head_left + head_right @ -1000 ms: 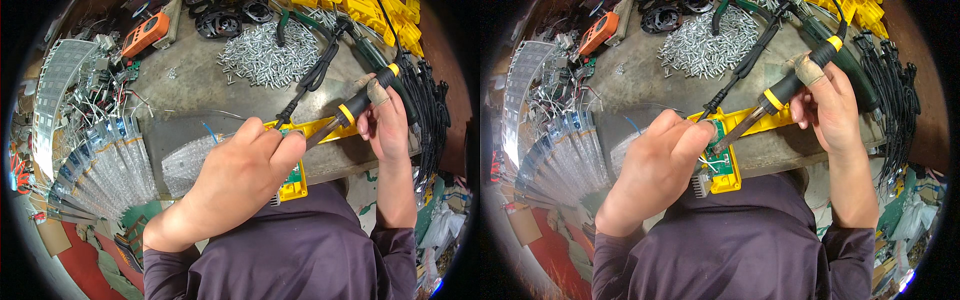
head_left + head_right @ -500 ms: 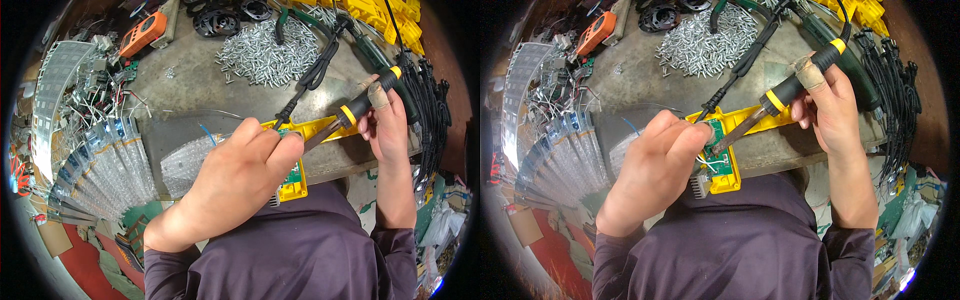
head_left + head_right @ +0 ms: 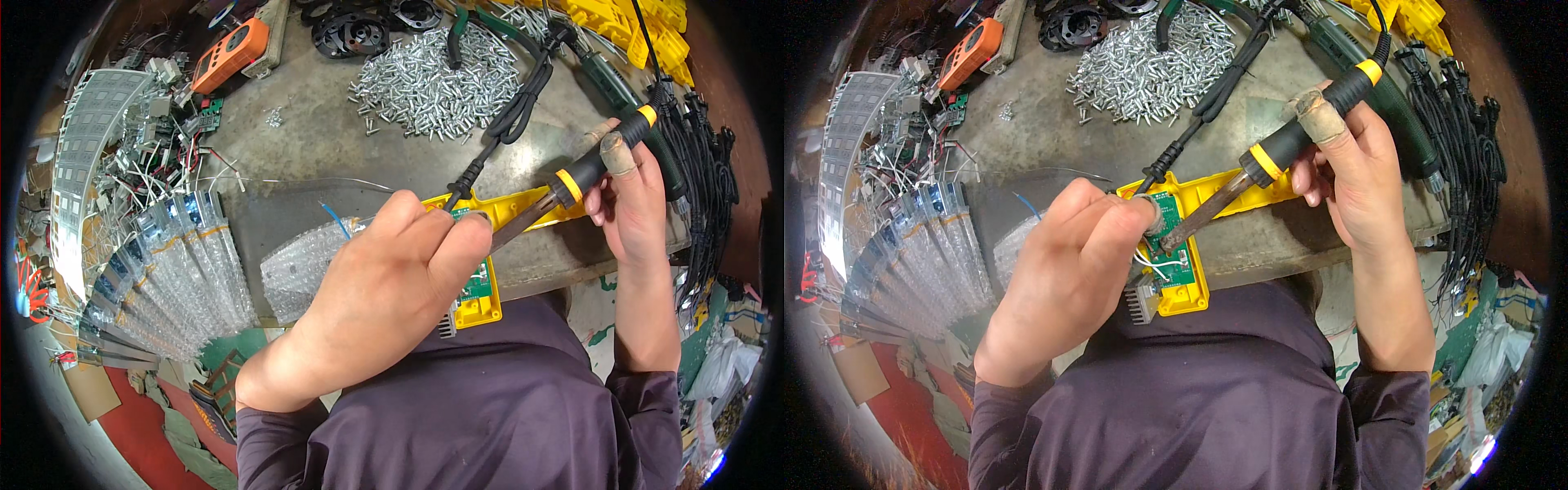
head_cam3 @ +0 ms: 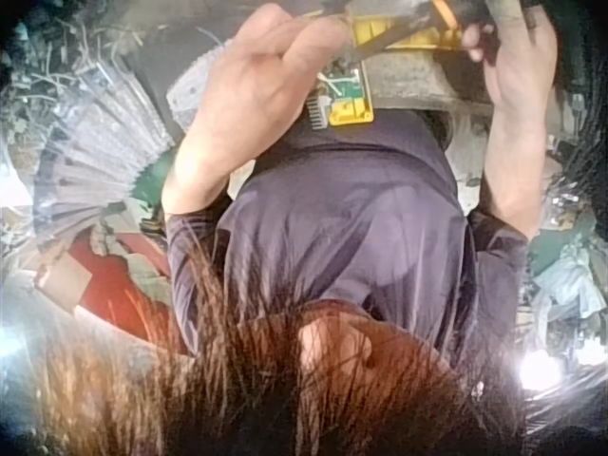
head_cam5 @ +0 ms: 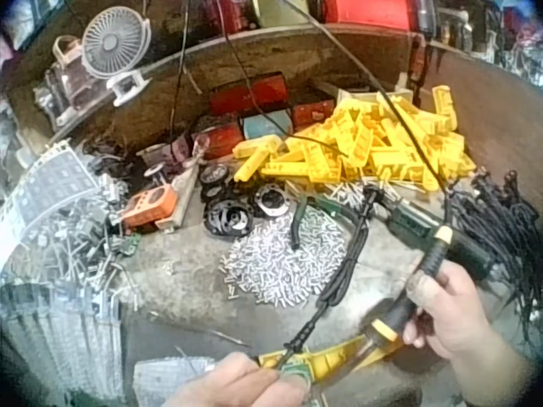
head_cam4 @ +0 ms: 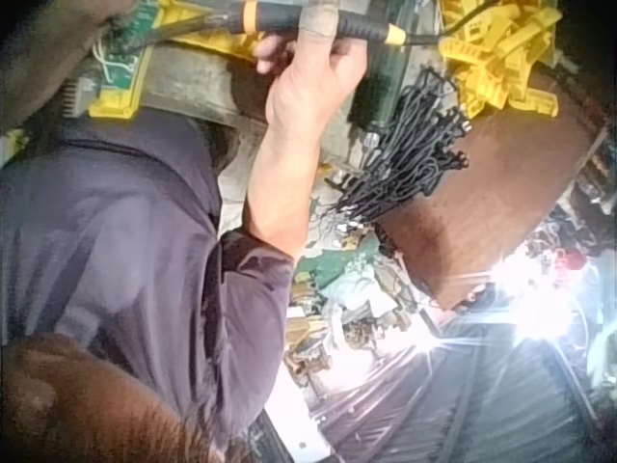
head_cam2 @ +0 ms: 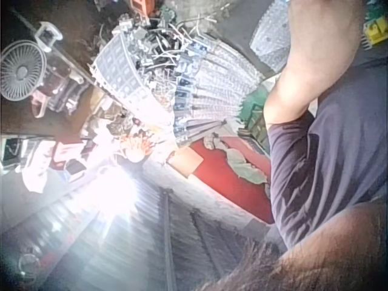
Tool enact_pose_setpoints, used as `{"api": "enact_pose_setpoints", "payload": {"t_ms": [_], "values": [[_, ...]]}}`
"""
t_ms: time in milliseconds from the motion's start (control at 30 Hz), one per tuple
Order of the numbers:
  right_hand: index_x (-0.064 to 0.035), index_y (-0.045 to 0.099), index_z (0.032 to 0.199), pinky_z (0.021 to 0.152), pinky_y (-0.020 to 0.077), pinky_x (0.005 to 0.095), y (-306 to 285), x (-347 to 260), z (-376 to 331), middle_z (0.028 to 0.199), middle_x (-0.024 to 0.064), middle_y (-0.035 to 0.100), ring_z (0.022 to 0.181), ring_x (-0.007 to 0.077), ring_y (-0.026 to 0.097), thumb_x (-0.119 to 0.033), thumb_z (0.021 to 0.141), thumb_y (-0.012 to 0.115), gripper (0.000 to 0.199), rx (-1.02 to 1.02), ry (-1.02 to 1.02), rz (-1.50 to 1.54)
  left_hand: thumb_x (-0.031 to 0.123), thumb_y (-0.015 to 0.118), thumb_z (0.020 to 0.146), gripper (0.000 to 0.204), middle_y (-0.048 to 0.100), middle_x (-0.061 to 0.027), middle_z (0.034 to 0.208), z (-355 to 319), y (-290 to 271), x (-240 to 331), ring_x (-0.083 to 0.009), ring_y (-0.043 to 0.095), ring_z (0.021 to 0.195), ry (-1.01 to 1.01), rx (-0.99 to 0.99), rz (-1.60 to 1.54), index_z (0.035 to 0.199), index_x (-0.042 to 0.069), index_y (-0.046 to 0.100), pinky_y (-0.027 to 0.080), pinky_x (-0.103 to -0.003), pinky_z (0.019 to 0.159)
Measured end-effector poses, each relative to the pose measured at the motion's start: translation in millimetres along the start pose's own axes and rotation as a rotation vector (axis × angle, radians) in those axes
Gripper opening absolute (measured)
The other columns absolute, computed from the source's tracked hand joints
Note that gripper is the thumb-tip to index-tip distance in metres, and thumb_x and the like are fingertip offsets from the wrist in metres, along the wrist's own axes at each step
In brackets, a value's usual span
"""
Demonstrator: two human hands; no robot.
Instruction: Assembling and soldering a circuit board into a yellow plastic housing for a specialized device.
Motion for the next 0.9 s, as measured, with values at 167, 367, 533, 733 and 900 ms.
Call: {"api": "enact_pose_setpoints", "payload": {"t_ms": [167,367,533,733,900], "values": [[-0.006,0.055,0.109,0.038,0.0375,0.0175,-0.8,-1.6,-1.2,0.07,0.0009,0.059,0.048,0.0061,0.055,-0.033,0.095,0.061,0.031,0.023,-0.015,-0.006,0.005,0.06,0.076,0.02,0.049,-0.0059,0.077,0.2,-0.2,-0.6,-0.0241,0.05,0.078,-0.011,0.002,-0.002,0.096,0.008,0.053,0.047,-0.034,0.058],[-0.0061,0.054,0.107,0.038,0.0391,0.0178,1.8,-1.2,-0.7,0.069,0.0013,0.058,0.048,0.0066,0.055,-0.034,0.096,0.061,0.031,-0.006,-0.02,0.018,0.006,0.059,0.077,0.019,0.048,-0.0054,0.078,0.4,0.8,0.7,-0.0235,0.05,0.078,-0.002,-0.009,0.018,0.095,0.008,0.054,0.047,-0.034,0.059],[-0.0061,0.054,0.107,0.037,0.0402,0.0185,0.6,-2.0,-1.6,0.068,0.0017,0.058,0.047,0.0074,0.055,-0.035,0.096,0.061,0.032,0.029,-0.018,0.014,0.006,0.059,0.076,0.02,0.048,-0.0051,0.078,0.8,0.2,1.0,-0.0234,0.049,0.078,-0.001,-0.008,0.015,0.095,0.008,0.053,0.047,-0.033,0.059],[-0.006,0.054,0.108,0.037,0.0402,0.0186,-1.4,0.3,0.3,0.068,0.002,0.058,0.047,0.0075,0.056,-0.035,0.096,0.06,0.032,0.008,-0.011,0.038,0.006,0.06,0.076,0.021,0.048,-0.0051,0.078,0.3,1.0,0.4,-0.0236,0.049,0.079,0.006,-0.004,0.011,0.096,0.008,0.054,0.047,-0.034,0.059],[-0.0059,0.054,0.106,0.038,0.0405,0.0185,4.0,-1.8,-0.5,0.069,0.0021,0.058,0.048,0.0075,0.056,-0.034,0.096,0.06,0.03,-0.012,-0.007,0.028,0.006,0.06,0.076,0.021,0.047,-0.0052,0.078,0.3,0.6,0.5,-0.0236,0.049,0.079,0.0,-0.01,0.01,0.097,0.008,0.054,0.047,-0.033,0.059]]}}
Point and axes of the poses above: each hand's wrist, its own z-axis towards the middle knuckle, its own y-axis out of the palm, x = y × z, the point moved 10 cm from there along z, towards the middle knuckle
